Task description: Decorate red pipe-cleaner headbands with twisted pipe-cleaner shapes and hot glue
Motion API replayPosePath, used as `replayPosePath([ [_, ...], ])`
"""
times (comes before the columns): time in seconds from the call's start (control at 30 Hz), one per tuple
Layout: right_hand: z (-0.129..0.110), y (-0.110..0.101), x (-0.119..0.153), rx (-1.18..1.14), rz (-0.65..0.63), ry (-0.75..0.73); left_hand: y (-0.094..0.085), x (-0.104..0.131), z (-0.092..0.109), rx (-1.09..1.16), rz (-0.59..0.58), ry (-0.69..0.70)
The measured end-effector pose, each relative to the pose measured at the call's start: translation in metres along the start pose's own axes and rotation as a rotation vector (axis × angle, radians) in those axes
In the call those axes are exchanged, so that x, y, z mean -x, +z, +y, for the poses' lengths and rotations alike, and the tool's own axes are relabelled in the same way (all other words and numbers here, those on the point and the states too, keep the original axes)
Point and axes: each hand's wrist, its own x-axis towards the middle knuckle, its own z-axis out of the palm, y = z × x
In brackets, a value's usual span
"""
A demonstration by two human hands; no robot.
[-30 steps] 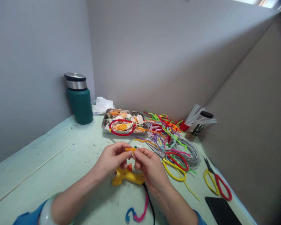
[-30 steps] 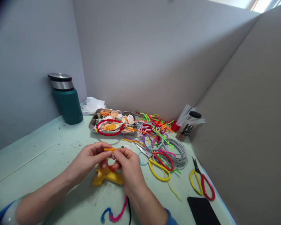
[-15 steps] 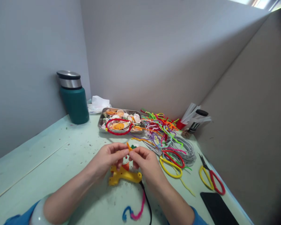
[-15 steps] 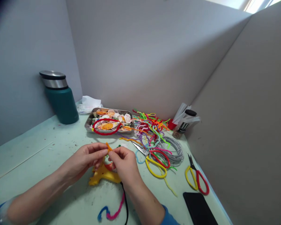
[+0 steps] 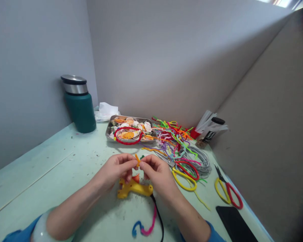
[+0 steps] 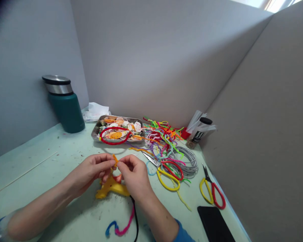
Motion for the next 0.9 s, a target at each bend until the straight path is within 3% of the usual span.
replayPosePath([
  [0.23, 0.002, 0.001, 0.002, -0.039, -0.007, 0.023, 0.004, 0.001, 0.005, -0.049, 0.027, 0.021],
  [0.37, 0.006, -0.001, 0.001, 0.029, -0.075, -0.063, 0.007, 0.002, 0.006, -0.136, 0.057, 0.001],
  [0.57, 0.011, -0.002, 0.001, 0.138, 0.01, -0.179, 0.007, 0.001, 0.003, -0.149, 0.065, 0.011],
  [0.77, 0.01, -0.001, 0.003, 0.166, 0.007, -0.213, 0.006, 0.0, 0.001, -0.238, 0.106, 0.099],
  [0.9, 0.012, -0.001, 0.004, 0.225, 0.015, -0.299, 0.006, 0.002, 0.004, -0.142, 0.13, 0.083],
])
